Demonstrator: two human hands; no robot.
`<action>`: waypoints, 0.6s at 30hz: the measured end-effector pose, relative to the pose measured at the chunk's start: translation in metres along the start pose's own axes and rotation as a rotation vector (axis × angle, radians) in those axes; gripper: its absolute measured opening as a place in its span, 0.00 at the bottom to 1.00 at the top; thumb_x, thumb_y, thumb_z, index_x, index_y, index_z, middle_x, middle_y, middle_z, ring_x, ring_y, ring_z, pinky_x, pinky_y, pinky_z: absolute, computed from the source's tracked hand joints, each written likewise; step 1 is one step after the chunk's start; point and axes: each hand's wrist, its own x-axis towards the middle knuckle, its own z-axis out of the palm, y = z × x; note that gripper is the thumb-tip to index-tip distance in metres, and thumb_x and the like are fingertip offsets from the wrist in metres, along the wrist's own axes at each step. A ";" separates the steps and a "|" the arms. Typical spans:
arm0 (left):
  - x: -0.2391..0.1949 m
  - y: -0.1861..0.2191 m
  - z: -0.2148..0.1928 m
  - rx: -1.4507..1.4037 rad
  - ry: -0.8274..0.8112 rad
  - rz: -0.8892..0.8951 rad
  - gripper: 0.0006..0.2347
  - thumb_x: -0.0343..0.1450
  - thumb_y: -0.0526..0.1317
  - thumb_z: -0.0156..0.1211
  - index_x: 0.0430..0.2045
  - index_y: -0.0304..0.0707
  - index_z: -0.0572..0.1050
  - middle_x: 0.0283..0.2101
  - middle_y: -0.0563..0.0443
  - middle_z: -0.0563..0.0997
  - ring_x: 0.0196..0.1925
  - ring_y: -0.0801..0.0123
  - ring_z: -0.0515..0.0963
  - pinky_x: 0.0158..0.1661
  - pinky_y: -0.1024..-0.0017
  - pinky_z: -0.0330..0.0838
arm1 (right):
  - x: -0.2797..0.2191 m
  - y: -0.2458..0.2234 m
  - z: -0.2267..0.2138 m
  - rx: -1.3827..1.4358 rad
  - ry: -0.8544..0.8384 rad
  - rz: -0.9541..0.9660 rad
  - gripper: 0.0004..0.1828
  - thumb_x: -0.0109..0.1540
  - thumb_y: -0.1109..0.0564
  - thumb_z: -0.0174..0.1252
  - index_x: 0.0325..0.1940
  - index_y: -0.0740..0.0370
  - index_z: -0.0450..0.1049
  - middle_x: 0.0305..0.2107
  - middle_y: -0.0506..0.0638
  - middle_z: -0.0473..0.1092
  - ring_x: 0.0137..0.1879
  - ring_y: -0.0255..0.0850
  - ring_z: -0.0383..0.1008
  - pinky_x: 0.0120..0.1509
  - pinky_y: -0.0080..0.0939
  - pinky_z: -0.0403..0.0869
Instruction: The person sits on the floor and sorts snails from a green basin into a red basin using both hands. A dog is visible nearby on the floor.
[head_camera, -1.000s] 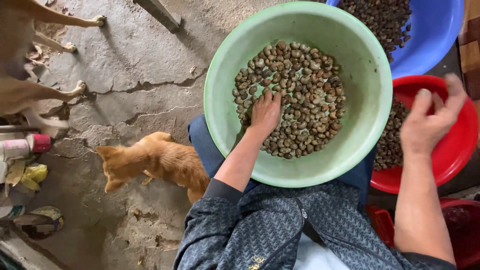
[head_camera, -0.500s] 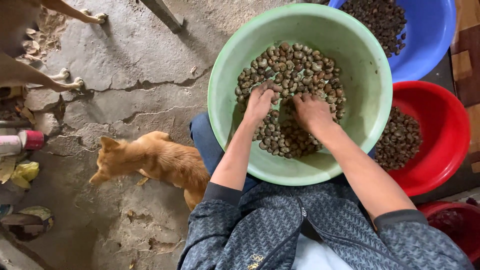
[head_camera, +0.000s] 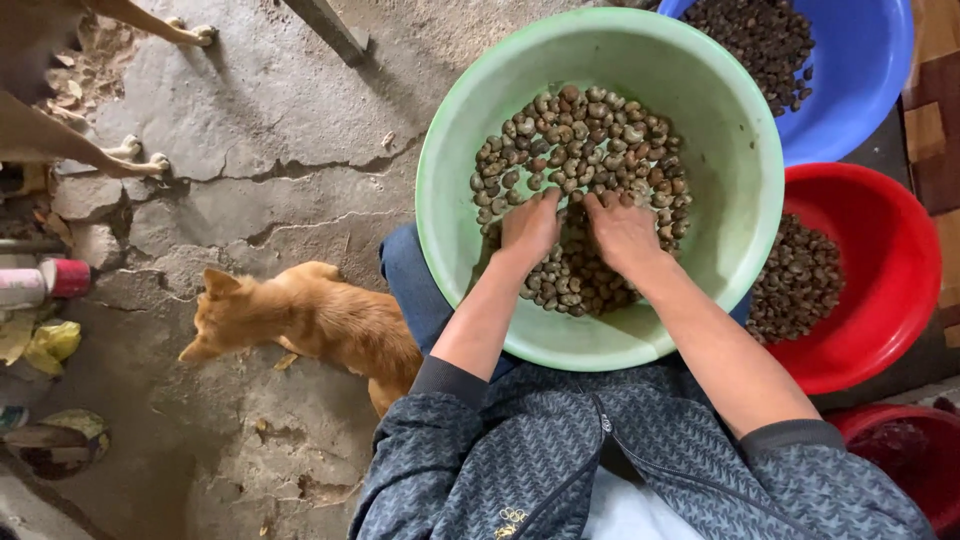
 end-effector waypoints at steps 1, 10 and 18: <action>-0.002 0.003 -0.003 -0.017 -0.002 0.013 0.15 0.76 0.35 0.53 0.57 0.30 0.69 0.52 0.28 0.79 0.40 0.46 0.85 0.37 0.49 0.79 | 0.000 -0.001 -0.003 0.048 -0.012 0.002 0.10 0.65 0.56 0.53 0.50 0.53 0.72 0.41 0.56 0.74 0.46 0.56 0.78 0.31 0.62 0.77; -0.009 0.016 -0.007 0.003 -0.060 0.011 0.20 0.75 0.40 0.57 0.62 0.34 0.68 0.57 0.32 0.79 0.56 0.39 0.80 0.53 0.37 0.73 | 0.004 -0.001 -0.004 0.112 -0.114 0.009 0.19 0.63 0.61 0.55 0.59 0.57 0.72 0.51 0.63 0.72 0.44 0.62 0.80 0.35 0.64 0.77; -0.004 0.007 -0.003 -0.001 -0.054 0.020 0.15 0.76 0.39 0.56 0.56 0.31 0.72 0.55 0.30 0.80 0.52 0.37 0.82 0.51 0.39 0.75 | 0.010 -0.001 -0.001 0.091 -0.061 0.007 0.18 0.62 0.59 0.55 0.57 0.60 0.72 0.51 0.61 0.72 0.50 0.63 0.78 0.41 0.64 0.79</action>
